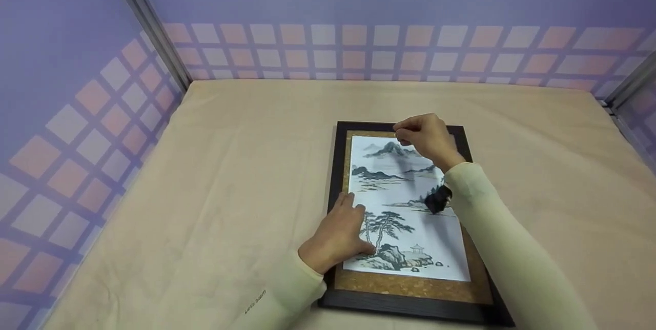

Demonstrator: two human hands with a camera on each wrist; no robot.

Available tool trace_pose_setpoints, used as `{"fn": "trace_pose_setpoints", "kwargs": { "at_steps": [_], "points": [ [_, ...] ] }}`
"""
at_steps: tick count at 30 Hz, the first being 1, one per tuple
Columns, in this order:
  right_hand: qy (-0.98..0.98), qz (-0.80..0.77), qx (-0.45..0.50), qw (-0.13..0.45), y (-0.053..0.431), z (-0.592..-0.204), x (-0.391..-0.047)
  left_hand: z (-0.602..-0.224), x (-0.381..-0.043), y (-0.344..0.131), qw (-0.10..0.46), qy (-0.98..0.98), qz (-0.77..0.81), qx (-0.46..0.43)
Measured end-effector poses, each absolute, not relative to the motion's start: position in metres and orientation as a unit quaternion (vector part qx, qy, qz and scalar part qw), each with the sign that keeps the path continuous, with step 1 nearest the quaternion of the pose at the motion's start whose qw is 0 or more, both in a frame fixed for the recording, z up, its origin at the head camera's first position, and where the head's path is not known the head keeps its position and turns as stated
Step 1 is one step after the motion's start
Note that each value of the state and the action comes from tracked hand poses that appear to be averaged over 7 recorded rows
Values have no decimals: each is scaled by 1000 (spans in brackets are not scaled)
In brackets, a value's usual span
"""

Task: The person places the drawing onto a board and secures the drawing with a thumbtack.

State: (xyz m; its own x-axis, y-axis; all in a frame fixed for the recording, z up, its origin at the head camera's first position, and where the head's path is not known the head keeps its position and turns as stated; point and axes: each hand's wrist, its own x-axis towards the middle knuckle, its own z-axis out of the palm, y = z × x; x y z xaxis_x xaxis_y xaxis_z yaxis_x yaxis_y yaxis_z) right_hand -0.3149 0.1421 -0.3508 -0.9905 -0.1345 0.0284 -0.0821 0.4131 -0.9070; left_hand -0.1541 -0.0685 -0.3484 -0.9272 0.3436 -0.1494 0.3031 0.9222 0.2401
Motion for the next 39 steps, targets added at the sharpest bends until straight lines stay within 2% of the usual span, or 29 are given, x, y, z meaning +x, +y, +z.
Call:
{"fn": "trace_pose_setpoints", "kwargs": {
  "at_steps": [15, 27, 39],
  "points": [
    [831, -549, -20, 82, 147, -376, -326, -349, -154, -66, 93, 975, 108, 168],
    [829, -552, -14, 86, 140, -380, -334, -350, -153, -68, 97, 976, 107, 162],
    [835, -546, 16, 63, 138, -380, -338, -348, -154, -67, 97, 974, 121, 165]
  ]
}}
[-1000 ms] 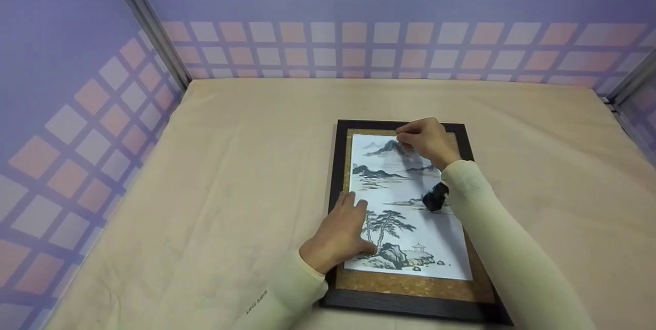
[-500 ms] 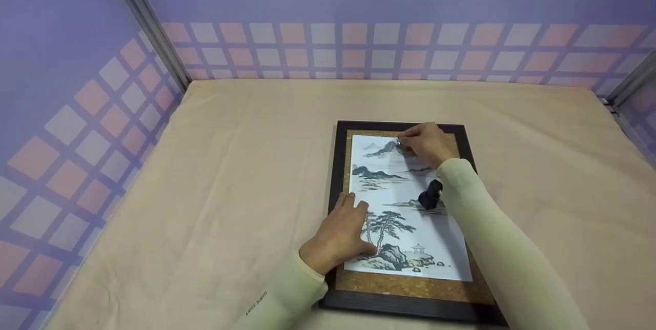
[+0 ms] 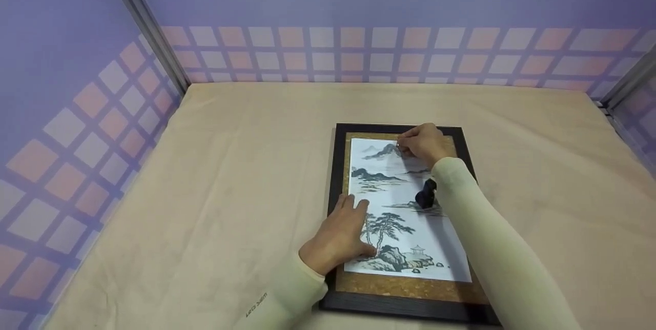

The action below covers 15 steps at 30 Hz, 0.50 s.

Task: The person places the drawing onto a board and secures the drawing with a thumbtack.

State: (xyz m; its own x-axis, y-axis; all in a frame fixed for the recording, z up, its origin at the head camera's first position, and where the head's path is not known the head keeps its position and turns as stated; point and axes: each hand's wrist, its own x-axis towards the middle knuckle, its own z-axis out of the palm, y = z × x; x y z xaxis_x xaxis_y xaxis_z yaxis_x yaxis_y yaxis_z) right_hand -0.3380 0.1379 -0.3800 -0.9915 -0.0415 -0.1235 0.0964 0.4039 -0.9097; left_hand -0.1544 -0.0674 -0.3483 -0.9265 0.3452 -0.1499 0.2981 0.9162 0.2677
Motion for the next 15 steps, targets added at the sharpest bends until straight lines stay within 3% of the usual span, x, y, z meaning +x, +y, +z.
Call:
{"fn": "trace_pose_setpoints", "kwargs": {
  "at_steps": [15],
  "points": [
    [858, -513, 29, 27, 133, -381, -338, -347, -156, -66, 95, 974, 113, 174]
  ]
}}
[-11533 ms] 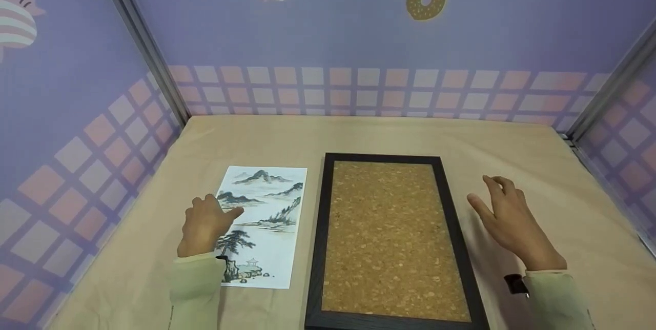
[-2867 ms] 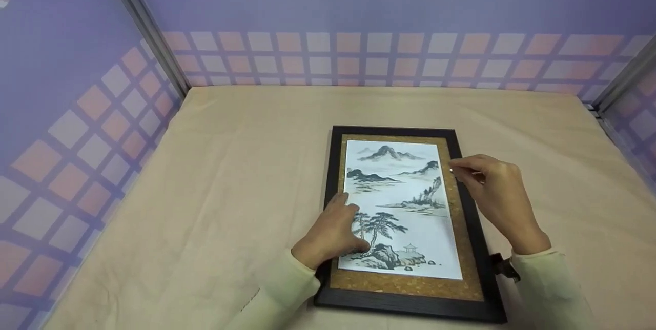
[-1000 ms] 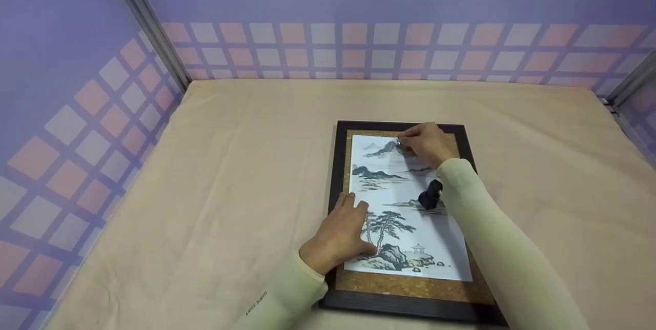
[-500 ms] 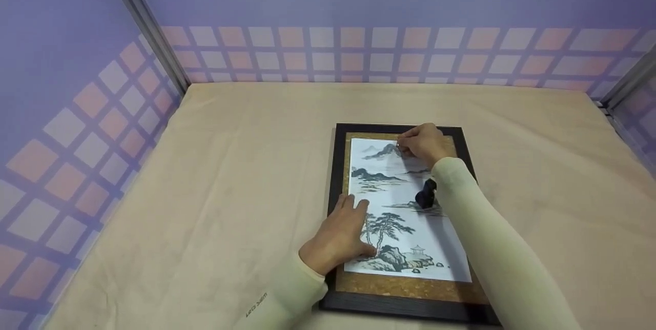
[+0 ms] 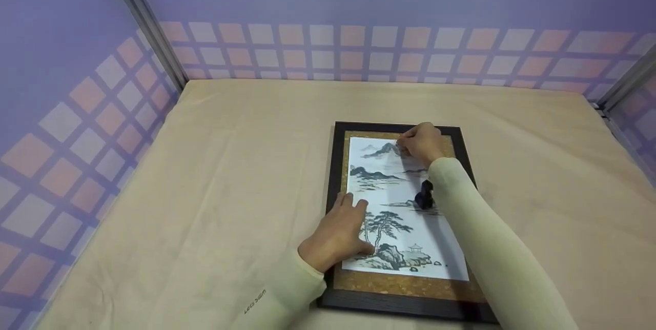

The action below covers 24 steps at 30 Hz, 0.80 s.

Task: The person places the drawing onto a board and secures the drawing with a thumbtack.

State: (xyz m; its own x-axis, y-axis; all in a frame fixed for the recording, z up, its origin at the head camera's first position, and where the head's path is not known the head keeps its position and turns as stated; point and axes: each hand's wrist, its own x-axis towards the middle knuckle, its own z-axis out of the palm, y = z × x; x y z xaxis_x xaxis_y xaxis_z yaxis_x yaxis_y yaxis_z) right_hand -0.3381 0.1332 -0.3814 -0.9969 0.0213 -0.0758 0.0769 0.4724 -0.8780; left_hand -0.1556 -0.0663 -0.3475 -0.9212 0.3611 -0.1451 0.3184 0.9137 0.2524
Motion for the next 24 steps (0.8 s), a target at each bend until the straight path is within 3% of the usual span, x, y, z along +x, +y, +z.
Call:
{"fn": "trace_pose_setpoints", "kwargs": {
  "at_steps": [12, 20, 24],
  "points": [
    [883, -468, 11, -16, 125, -383, -338, -349, -157, -70, 93, 972, 120, 180],
    [875, -483, -8, 28, 137, -392, -325, -353, -156, -77, 86, 971, 132, 181],
    [875, -484, -32, -6, 145, -394, -311, -350, -157, -84, 89, 969, 161, 166]
  ]
}}
